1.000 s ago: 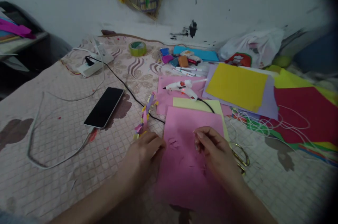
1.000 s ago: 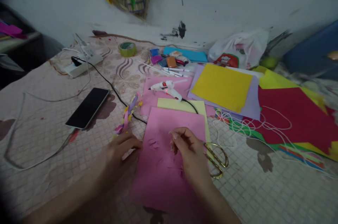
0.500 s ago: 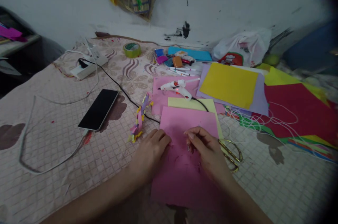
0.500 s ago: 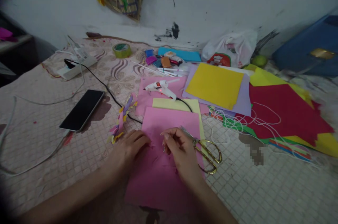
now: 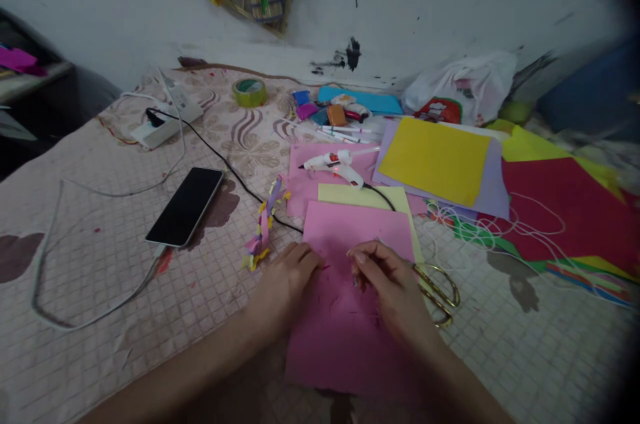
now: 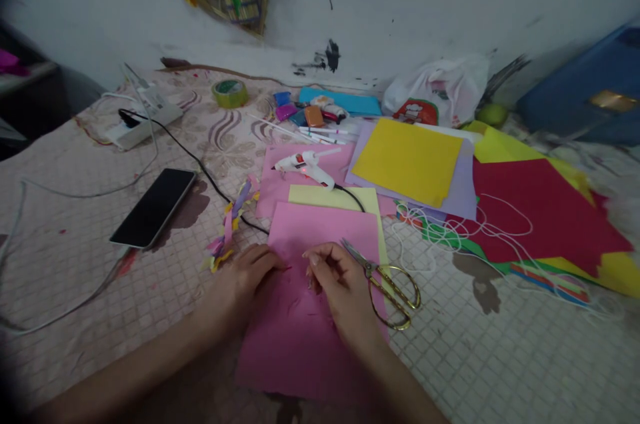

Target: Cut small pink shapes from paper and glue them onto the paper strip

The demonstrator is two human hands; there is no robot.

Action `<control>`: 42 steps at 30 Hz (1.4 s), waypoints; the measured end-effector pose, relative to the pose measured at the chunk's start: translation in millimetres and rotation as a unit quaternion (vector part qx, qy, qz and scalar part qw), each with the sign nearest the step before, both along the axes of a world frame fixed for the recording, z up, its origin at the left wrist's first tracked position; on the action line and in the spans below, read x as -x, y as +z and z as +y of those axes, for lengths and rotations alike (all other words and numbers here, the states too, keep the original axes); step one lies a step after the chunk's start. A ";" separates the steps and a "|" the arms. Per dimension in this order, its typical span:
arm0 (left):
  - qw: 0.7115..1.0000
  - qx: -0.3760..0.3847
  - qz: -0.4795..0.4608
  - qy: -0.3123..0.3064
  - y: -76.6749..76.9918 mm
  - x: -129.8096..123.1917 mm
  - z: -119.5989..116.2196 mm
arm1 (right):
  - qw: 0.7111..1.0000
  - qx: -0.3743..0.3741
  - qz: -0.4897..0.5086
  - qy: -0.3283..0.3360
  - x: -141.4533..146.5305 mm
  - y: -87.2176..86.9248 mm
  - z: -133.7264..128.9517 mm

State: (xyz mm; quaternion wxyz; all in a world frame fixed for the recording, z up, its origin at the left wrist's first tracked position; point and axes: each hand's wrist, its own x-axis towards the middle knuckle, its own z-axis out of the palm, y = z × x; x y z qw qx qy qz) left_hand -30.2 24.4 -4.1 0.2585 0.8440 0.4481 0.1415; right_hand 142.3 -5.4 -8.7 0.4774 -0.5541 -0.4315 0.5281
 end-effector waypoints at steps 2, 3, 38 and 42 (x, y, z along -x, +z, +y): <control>0.998 0.005 -0.051 0.035 1.6 0.4 1.1 | 0.999 0.000 -0.034 0.006 0.5 1.9 0.5; 0.996 0.011 -0.073 0.053 3.2 0.7 1.6 | 0.999 0.000 -0.050 0.011 1.5 3.5 0.9; 0.886 0.233 -0.372 0.150 23.8 17.4 18.8 | 0.810 -0.252 -0.530 0.022 -43.3 2.0 138.9; 0.878 0.246 -0.380 0.153 22.0 18.2 19.7 | 0.813 -0.210 -0.538 0.078 -37.0 -7.6 163.9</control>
